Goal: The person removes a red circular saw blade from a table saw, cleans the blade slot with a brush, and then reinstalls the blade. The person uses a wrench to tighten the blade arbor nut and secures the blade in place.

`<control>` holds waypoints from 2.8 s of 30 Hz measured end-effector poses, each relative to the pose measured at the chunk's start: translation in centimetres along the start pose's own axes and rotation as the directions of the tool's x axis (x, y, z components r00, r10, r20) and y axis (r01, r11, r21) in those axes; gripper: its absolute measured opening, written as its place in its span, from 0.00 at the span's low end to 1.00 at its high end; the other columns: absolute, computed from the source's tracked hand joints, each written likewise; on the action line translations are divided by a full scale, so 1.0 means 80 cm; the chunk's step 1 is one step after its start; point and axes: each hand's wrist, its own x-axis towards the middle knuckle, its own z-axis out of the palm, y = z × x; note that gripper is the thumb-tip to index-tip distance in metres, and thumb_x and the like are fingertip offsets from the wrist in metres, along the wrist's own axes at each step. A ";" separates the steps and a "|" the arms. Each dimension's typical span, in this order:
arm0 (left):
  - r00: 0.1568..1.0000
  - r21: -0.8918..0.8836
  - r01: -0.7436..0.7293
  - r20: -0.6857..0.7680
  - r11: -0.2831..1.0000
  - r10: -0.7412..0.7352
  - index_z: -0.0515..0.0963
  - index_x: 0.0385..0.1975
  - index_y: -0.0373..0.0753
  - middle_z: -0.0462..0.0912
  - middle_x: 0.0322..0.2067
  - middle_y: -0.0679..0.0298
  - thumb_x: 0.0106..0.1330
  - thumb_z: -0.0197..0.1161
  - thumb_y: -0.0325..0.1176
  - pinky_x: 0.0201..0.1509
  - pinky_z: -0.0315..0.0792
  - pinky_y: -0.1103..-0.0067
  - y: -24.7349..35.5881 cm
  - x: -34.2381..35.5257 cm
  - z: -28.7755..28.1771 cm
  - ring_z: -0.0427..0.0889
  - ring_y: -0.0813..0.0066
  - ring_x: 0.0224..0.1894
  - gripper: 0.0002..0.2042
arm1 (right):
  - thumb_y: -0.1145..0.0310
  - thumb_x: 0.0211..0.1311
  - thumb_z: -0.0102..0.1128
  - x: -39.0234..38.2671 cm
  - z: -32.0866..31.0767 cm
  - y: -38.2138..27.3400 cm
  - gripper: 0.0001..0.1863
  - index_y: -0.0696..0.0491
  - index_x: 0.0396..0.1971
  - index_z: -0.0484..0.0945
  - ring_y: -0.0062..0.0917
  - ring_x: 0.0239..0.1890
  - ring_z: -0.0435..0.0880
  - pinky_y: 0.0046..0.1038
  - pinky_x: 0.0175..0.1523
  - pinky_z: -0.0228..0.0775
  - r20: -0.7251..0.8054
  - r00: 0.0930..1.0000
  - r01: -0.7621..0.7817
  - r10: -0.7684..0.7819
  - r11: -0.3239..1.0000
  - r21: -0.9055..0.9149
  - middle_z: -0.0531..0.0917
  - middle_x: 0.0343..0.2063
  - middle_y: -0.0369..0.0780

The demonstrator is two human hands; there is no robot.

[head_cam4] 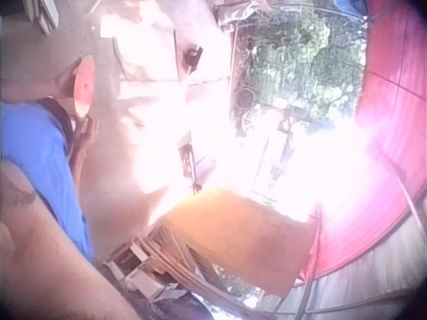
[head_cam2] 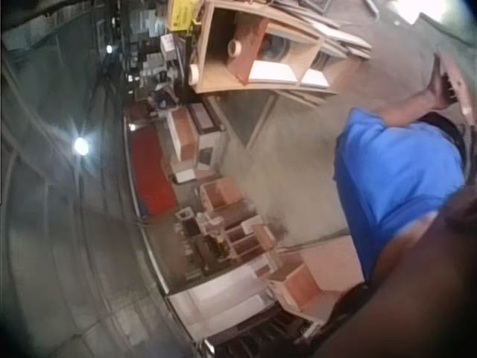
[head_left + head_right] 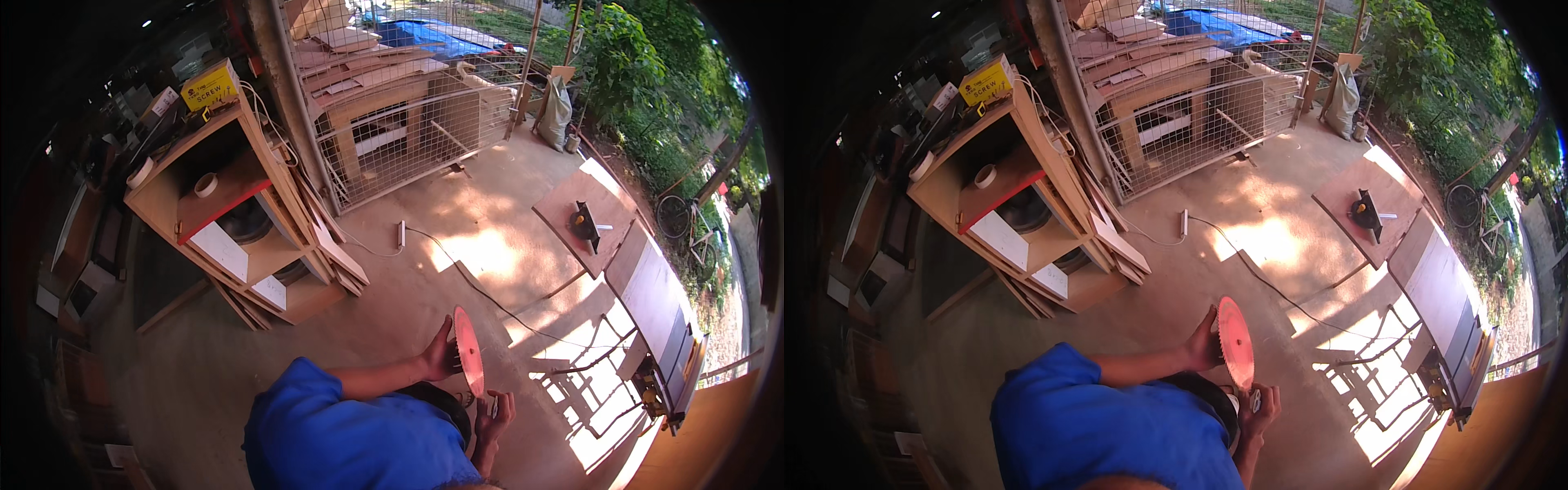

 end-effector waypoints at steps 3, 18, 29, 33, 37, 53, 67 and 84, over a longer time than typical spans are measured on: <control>0.993 -0.027 -0.120 -0.014 0.992 0.120 0.56 0.78 0.51 0.70 0.65 0.66 0.51 0.41 0.90 0.75 0.57 0.60 0.000 0.050 0.028 0.67 0.62 0.68 0.60 | 0.63 0.65 0.71 0.042 -0.062 0.086 0.14 0.58 0.29 0.80 0.21 0.25 0.71 0.29 0.29 0.61 -0.065 0.986 -0.157 0.157 0.988 0.004 0.72 0.23 0.36; 0.774 0.820 -0.469 0.561 -0.329 0.295 0.67 0.68 0.42 0.75 0.64 0.59 0.70 0.65 0.46 0.72 0.68 0.64 -0.047 0.307 0.235 0.75 0.64 0.66 0.30 | 0.49 0.66 0.68 0.016 -0.299 0.333 0.24 0.60 0.35 0.84 0.27 0.25 0.81 0.34 0.36 0.73 -0.382 0.559 -0.807 0.736 0.589 -0.044 0.83 0.22 0.42; 0.675 0.675 -0.737 0.737 0.022 0.025 0.63 0.71 0.40 0.72 0.67 0.59 0.72 0.62 0.39 0.74 0.66 0.65 -0.109 0.660 0.334 0.71 0.65 0.69 0.29 | 0.51 0.64 0.69 -0.154 -0.216 0.484 0.21 0.58 0.33 0.86 0.25 0.28 0.83 0.34 0.37 0.75 -0.506 -0.076 -0.928 0.859 0.125 0.352 0.84 0.22 0.39; 0.834 0.473 -0.178 0.538 0.863 -0.123 0.63 0.71 0.41 0.70 0.68 0.59 0.77 0.49 0.49 0.76 0.64 0.61 -0.116 0.721 0.413 0.69 0.63 0.70 0.27 | 0.51 0.62 0.70 -0.203 -0.156 0.513 0.20 0.56 0.35 0.87 0.27 0.27 0.85 0.34 0.35 0.76 -0.278 -0.285 -0.815 0.917 -0.080 0.574 0.87 0.26 0.40; 0.841 -0.036 0.371 0.436 0.928 -0.320 0.64 0.70 0.42 0.69 0.69 0.60 0.80 0.40 0.56 0.77 0.63 0.58 -0.138 0.792 0.471 0.67 0.60 0.71 0.29 | 0.53 0.61 0.72 -0.238 -0.119 0.526 0.17 0.54 0.33 0.87 0.24 0.21 0.80 0.32 0.25 0.71 -0.141 -0.383 -0.672 0.913 -0.170 0.721 0.83 0.21 0.36; 0.979 -0.026 -0.182 0.084 0.983 0.183 0.70 0.68 0.43 0.72 0.68 0.57 0.76 0.46 0.57 0.75 0.63 0.48 -0.258 1.136 0.461 0.68 0.53 0.71 0.30 | 0.52 0.63 0.70 -0.168 -0.551 0.782 0.19 0.55 0.30 0.84 0.24 0.23 0.80 0.31 0.30 0.73 -0.174 -0.339 -0.764 0.925 -0.162 0.625 0.84 0.24 0.35; 0.621 0.783 -0.194 -0.368 0.591 0.692 0.59 0.72 0.29 0.67 0.63 0.48 0.73 0.58 0.57 0.76 0.59 0.65 -0.212 1.018 0.448 0.68 0.52 0.67 0.40 | 0.52 0.70 0.65 0.130 -0.888 0.907 0.21 0.56 0.48 0.79 0.14 0.25 0.70 0.23 0.31 0.64 -0.454 0.180 -0.741 0.873 0.424 0.521 0.72 0.22 0.30; 0.963 0.960 -0.250 0.260 0.123 -0.069 0.76 0.51 0.33 0.81 0.32 0.66 0.79 0.55 0.39 0.34 0.71 0.80 -0.625 1.121 0.675 0.77 0.81 0.31 0.14 | 0.51 0.75 0.60 0.542 -0.884 1.005 0.23 0.55 0.54 0.73 0.22 0.49 0.82 0.29 0.54 0.77 0.083 0.787 -0.383 0.611 0.379 0.843 0.81 0.46 0.40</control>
